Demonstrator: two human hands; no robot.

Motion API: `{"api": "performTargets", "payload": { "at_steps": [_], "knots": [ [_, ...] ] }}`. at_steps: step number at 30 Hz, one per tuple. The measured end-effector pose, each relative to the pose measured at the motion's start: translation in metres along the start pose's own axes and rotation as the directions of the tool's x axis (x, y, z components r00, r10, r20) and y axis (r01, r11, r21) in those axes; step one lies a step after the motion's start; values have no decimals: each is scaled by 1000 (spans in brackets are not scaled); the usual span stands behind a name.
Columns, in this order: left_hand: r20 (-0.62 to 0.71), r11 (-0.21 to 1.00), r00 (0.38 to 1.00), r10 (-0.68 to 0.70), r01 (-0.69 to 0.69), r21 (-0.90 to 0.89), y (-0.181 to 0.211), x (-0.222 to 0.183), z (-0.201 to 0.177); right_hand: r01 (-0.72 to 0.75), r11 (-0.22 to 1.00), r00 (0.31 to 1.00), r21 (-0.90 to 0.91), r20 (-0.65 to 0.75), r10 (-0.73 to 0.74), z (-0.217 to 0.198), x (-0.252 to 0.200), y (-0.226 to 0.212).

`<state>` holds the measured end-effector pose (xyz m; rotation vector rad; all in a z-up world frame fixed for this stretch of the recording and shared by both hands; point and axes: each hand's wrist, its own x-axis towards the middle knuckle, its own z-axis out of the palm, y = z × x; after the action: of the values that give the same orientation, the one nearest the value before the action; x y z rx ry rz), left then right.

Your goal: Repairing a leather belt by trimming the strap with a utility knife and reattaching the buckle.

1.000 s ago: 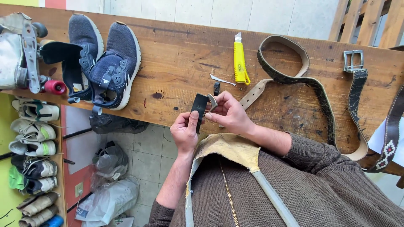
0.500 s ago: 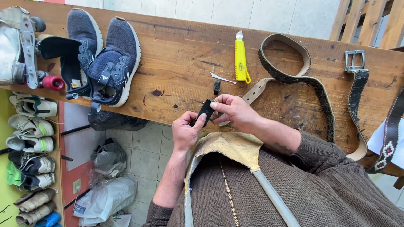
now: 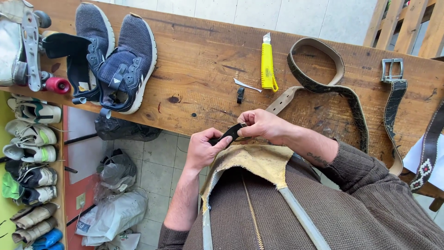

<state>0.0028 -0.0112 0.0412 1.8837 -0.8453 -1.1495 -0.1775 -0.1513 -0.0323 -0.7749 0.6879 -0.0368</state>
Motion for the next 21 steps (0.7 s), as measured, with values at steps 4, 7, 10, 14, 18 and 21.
{"api": "performTargets", "payload": {
  "at_steps": [4,7,10,14,18,21],
  "knots": [
    [-36,1000,999,-6,6,13,-5,0,1,95,995,994,-42,-45,-97,1,2,-6],
    [-79,999,996,-40,40,3,-13,3,0,206,933,970,-297,-67,-235,18,-17,-42],
    [-73,998,996,-42,46,52,-12,0,0,227,834,946,-503,-88,-311,22,-24,-49],
    [-108,976,994,7,16,215,-7,2,0,115,834,976,-540,-97,-197,24,-29,-65],
    [-74,959,995,60,-36,282,-4,-2,2,48,922,988,-384,-119,-101,12,-14,-39],
    [-63,953,994,87,-65,296,-1,-6,1,-28,973,996,-230,-93,7,15,-17,-48]
  ]
}}
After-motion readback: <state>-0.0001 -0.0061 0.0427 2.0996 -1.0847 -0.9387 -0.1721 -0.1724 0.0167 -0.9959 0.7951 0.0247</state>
